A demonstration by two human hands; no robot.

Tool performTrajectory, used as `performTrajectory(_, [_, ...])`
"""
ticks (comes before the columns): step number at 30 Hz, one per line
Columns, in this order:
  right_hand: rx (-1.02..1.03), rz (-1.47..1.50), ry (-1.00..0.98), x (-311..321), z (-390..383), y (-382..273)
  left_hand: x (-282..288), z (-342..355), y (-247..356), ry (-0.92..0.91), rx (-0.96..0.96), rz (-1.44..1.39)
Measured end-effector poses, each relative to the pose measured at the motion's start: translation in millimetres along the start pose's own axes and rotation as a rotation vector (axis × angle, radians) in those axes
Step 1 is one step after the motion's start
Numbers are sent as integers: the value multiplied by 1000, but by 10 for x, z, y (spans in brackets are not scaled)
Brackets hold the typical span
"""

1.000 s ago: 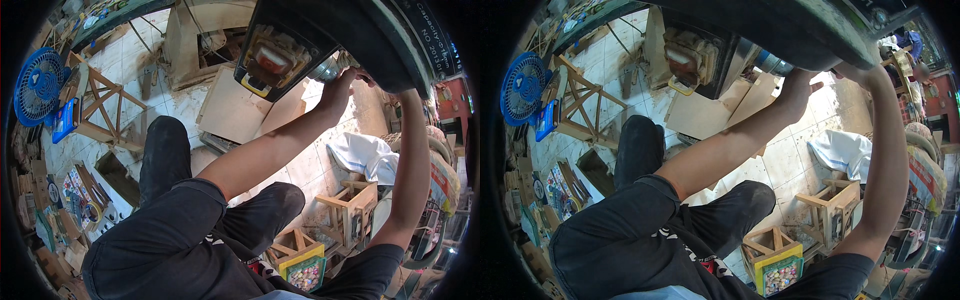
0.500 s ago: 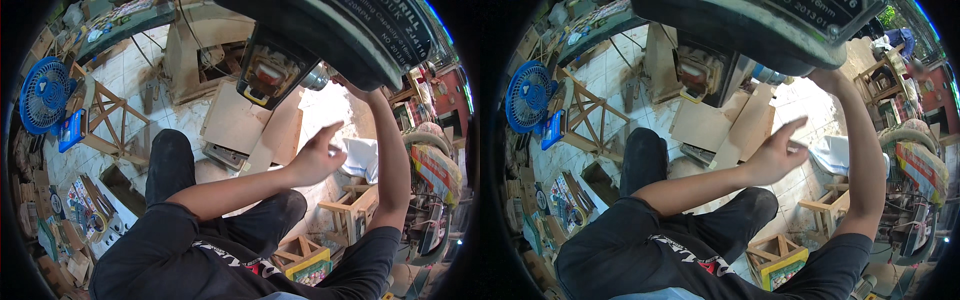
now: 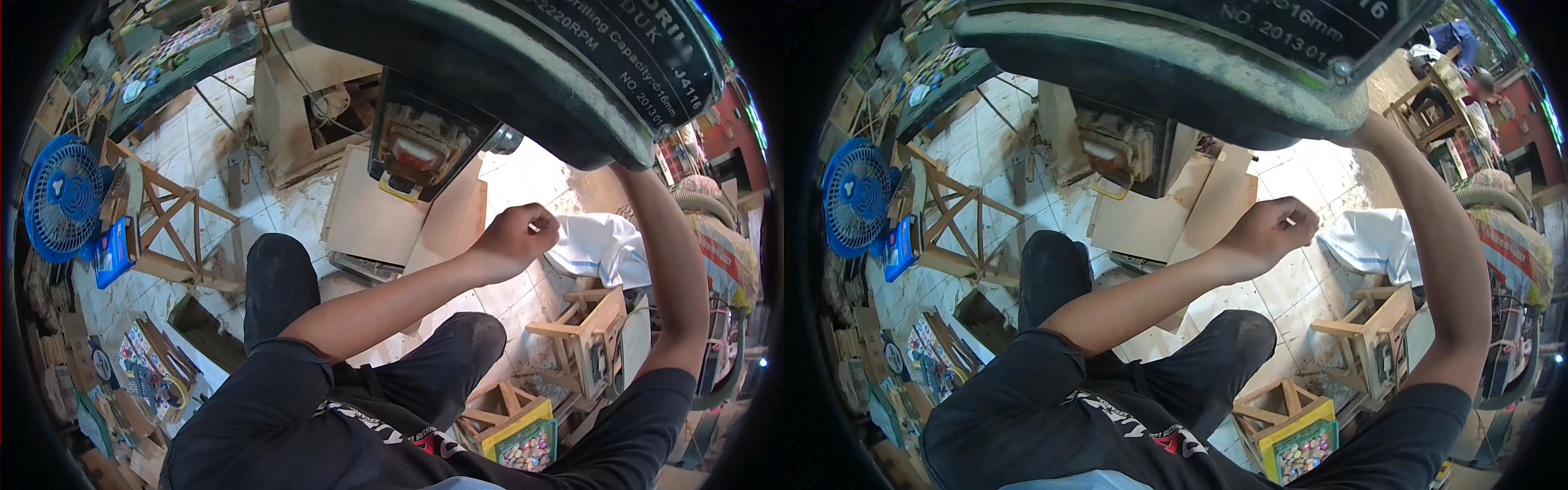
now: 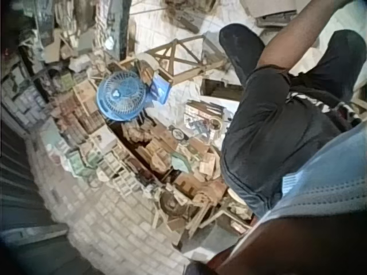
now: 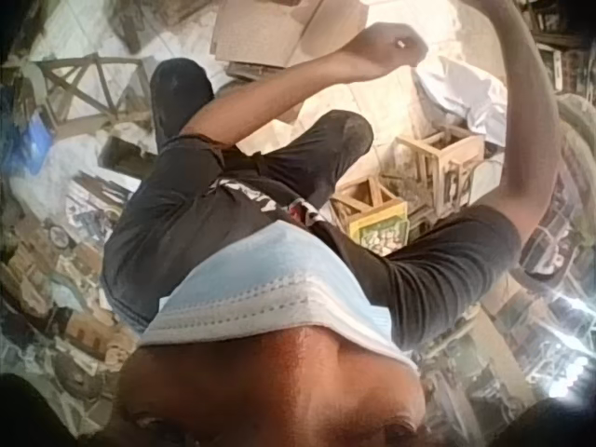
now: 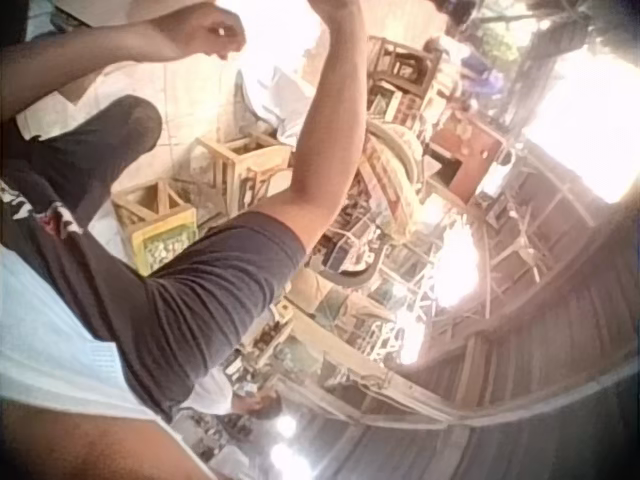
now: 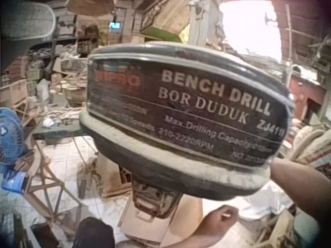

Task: Drilling holes into a wooden board using a bench drill press.

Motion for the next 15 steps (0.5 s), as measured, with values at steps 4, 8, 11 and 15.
performTrajectory(4, [67,-185,60,-82,-21,-200,-151,-314,-216,-96,143,-21])
performTrajectory(8, [81,-255,118,-272,63,-332,-213,-574,-273,-131,147,-28])
performTrajectory(11, [52,-149,69,-326,19,-245,-134,-697,-286,-134,117,-26])
performTrajectory(15, [-188,349,-179,-470,-129,172,67,-939,-336,-80,144,38])
Point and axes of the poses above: each hand's wrist, its own z-axis towards the middle knuckle, its own x-axis out of the back of the hand, y = z × x, the point moved 8 cm from there along z, towards the middle knuckle, and after that the axes turned 2 degrees about -y, right-handed, at the moved point
